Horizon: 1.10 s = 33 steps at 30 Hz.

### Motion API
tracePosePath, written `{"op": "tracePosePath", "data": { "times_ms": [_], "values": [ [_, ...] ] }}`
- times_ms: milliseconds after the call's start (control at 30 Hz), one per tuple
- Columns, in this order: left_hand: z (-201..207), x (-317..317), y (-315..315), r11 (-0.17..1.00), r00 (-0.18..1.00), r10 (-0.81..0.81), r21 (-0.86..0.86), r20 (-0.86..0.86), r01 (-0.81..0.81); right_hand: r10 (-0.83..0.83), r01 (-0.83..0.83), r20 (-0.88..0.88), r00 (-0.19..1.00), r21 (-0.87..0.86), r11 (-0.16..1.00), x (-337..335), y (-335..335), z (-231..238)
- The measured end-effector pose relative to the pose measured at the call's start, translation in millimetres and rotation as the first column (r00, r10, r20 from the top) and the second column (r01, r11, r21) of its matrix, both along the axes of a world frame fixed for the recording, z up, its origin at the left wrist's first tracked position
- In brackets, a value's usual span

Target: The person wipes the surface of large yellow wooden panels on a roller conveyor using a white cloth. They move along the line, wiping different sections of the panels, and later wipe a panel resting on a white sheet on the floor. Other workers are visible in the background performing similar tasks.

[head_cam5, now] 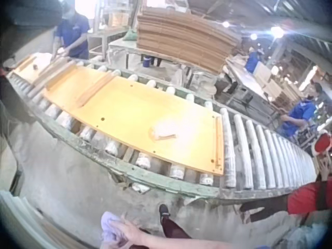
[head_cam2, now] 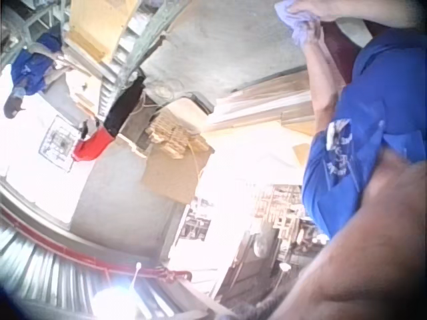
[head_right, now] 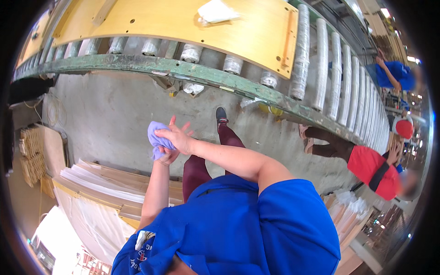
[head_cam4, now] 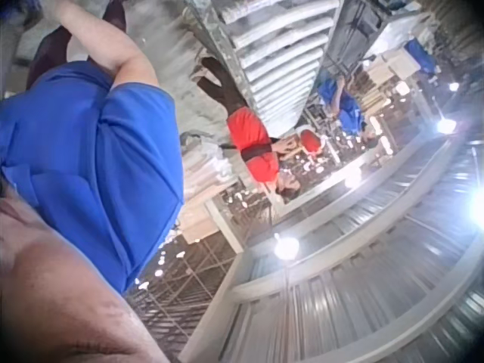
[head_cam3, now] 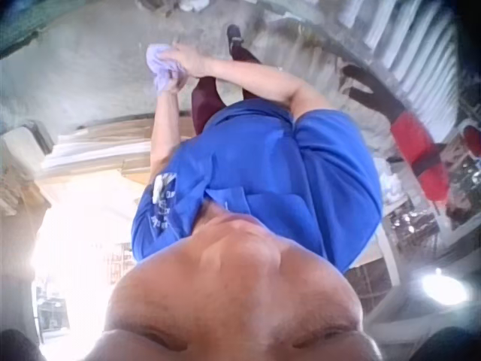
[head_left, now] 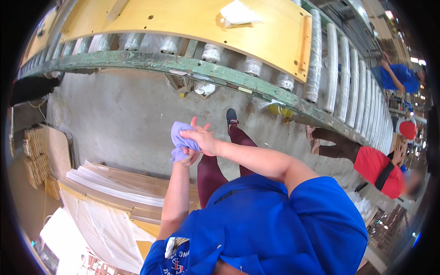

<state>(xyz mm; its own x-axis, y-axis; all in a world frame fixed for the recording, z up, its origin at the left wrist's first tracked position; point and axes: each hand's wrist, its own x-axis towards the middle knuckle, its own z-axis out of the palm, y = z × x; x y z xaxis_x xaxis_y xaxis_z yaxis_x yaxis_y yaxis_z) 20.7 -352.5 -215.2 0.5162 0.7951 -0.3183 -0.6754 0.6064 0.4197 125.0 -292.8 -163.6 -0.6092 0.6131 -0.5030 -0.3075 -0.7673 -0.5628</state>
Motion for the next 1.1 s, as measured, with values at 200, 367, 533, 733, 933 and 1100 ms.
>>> {"op": "tracePosePath", "data": {
  "times_ms": [200, 367, 533, 733, 933, 1100],
  "values": [
    [35, -29, 30, 0.987, 0.989, -0.147, -0.072, -0.026, 0.145, -0.437, 0.43, 0.012, 0.9, -0.203, 0.88, 14, 10, 63],
    [76, 14, 49, 0.986, 0.991, -0.038, -0.163, -0.132, 0.016, -0.239, 0.05, 0.394, 0.887, 0.434, 0.899, 41, 12, 35],
    [65, 47, 90, 0.987, 0.907, 0.134, -0.028, -0.4, -0.158, -0.358, 0.043, 0.513, 0.78, 0.527, 0.849, 111, 3, 12],
    [41, 18, 122, 0.965, 0.579, 0.261, 0.204, -0.772, -0.162, -0.427, 0.584, 0.598, 0.678, -0.085, 0.808, 224, -5, -22],
    [76, 12, 145, 0.857, 0.717, -0.067, -0.408, -0.693, -0.314, -0.428, 0.653, 0.578, 0.695, -0.259, 0.711, 252, 18, -51],
    [56, 34, 139, 0.814, 0.83, -0.186, -0.555, -0.527, -0.171, -0.398, 0.674, 0.622, 0.674, -0.297, 0.676, 257, 28, -75]
  ]
}}
